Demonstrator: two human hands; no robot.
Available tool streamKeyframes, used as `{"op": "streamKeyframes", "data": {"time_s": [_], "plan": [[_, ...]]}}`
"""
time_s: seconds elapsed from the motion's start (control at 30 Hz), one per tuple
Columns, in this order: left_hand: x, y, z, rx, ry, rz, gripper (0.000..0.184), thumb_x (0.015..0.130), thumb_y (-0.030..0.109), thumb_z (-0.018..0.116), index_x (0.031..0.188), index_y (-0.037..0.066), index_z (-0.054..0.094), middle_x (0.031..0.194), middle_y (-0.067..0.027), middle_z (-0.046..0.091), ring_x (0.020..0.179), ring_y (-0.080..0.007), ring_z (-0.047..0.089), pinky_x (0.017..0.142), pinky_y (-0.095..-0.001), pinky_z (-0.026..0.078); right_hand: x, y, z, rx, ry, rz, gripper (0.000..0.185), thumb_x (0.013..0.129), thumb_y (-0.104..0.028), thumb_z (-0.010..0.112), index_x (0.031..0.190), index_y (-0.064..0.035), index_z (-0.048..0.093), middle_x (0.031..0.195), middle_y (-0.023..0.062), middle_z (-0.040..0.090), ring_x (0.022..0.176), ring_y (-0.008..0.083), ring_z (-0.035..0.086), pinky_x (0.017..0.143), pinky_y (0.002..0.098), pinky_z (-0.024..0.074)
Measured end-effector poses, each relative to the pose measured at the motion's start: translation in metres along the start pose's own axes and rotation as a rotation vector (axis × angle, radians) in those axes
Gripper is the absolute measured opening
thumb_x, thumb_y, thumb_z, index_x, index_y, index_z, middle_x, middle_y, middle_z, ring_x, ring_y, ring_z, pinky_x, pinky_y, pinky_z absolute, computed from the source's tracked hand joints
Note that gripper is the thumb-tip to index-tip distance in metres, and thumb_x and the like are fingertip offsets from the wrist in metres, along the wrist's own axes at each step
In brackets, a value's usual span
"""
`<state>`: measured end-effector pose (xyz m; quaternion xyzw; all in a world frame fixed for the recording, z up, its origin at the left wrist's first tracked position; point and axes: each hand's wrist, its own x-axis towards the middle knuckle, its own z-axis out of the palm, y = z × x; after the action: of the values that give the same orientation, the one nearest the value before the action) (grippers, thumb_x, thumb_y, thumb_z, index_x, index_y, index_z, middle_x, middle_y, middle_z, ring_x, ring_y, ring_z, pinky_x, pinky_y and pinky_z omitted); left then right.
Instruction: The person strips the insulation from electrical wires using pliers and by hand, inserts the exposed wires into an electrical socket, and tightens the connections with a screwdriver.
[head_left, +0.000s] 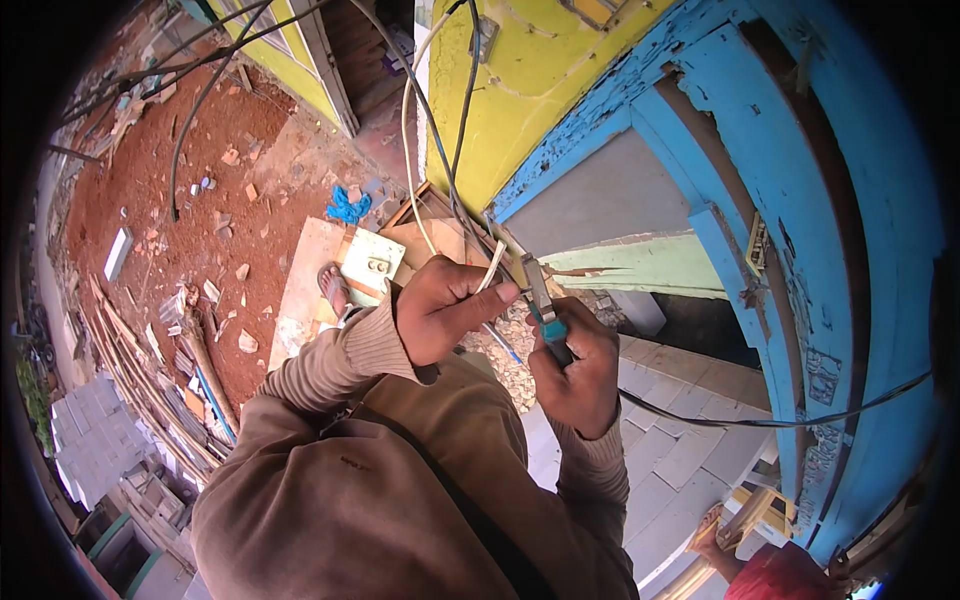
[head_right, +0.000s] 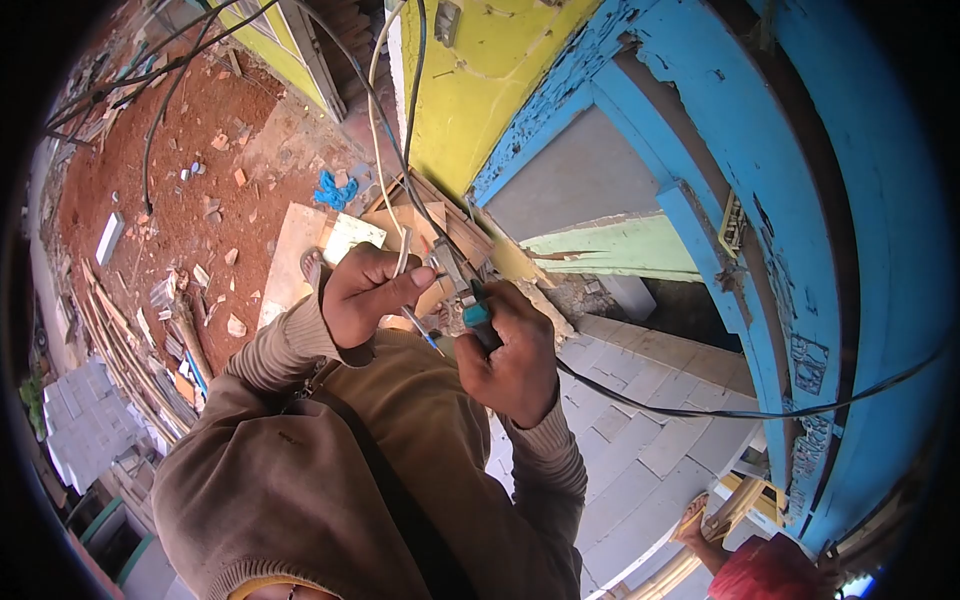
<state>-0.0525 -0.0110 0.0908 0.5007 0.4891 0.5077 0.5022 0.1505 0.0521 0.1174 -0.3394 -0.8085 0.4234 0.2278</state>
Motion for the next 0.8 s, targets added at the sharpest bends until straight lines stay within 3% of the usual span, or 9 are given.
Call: {"op": "streamKeyframes", "data": {"time_s": [0.13,0.2,0.3,0.4,0.5,0.57,0.8], "plan": [[0.000,0.001,-0.001,0.010,-0.017,0.005,0.035,0.102,0.022,0.056,0.077,-0.001,0.063,0.052,-0.0029,0.046,0.050,-0.0075,0.042,0.049,-0.0308,0.035,0.002,0.011,0.000,0.089,-0.030,-0.103,0.017,0.073,0.002,0.062,0.090,0.0004,0.067,0.091,0.0170,0.063,0.079,0.0326,0.065,0.069,0.0380,0.0513],[0.000,0.000,-0.001,0.013,-0.021,0.004,0.036,0.102,0.022,0.056,0.075,-0.001,0.061,0.052,-0.0026,0.045,0.050,-0.0075,0.041,0.049,-0.0310,0.034,0.002,0.017,0.000,0.211,-0.104,-0.129,0.026,0.065,0.006,0.054,0.085,0.0005,0.069,0.090,0.0129,0.062,0.078,0.0208,0.060,0.071,0.0326,0.0479],[-0.001,-0.002,-0.001,0.026,-0.051,0.011,0.037,0.102,0.022,0.056,0.072,0.000,0.058,0.052,-0.0023,0.044,0.050,-0.0078,0.039,0.049,-0.0312,0.034,0.000,0.019,-0.008,0.253,-0.254,0.005,0.023,0.069,0.005,0.058,0.087,-0.0009,0.072,0.091,0.0159,0.063,0.085,0.0289,0.065,0.079,0.0362,0.0522],[0.000,0.001,0.004,-0.025,-0.045,-0.005,0.035,0.102,0.022,0.056,0.076,0.000,0.063,0.052,-0.0023,0.045,0.050,-0.0081,0.039,0.049,-0.0310,0.034,0.004,0.015,-0.011,0.319,-0.296,0.020,0.025,0.068,0.007,0.056,0.086,-0.0003,0.072,0.091,0.0153,0.063,0.085,0.0270,0.065,0.079,0.0342,0.0514],[0.001,0.008,0.006,-0.006,0.005,0.073,0.033,0.102,0.023,0.057,0.083,-0.001,0.068,0.052,-0.0035,0.046,0.050,-0.0085,0.040,0.049,-0.0313,0.034,0.000,0.011,-0.010,0.337,-0.224,0.093,0.021,0.070,0.008,0.057,0.084,0.0009,0.071,0.091,0.0144,0.063,0.085,0.0247,0.064,0.078,0.0327,0.0501],[0.001,0.004,0.003,0.095,0.020,-0.001,0.030,0.101,0.024,0.059,0.088,-0.001,0.070,0.052,-0.0047,0.047,0.049,-0.0089,0.040,0.048,-0.0318,0.035,-0.006,0.015,-0.010,0.354,-0.161,0.087,0.015,0.071,0.008,0.058,0.081,0.0022,0.068,0.092,0.0136,0.063,0.084,0.0220,0.062,0.077,0.0310,0.0485],[0.004,0.011,0.008,0.117,0.062,-0.010,0.028,0.099,0.024,0.063,0.087,-0.001,0.070,0.050,-0.0059,0.045,0.048,-0.0087,0.041,0.046,-0.0326,0.034,-0.018,0.021,-0.001,0.543,0.048,0.169,0.002,0.076,0.007,0.059,0.076,0.0067,0.061,0.098,0.0119,0.063,0.085,0.0139,0.057,0.075,0.0272,0.0448]]}}
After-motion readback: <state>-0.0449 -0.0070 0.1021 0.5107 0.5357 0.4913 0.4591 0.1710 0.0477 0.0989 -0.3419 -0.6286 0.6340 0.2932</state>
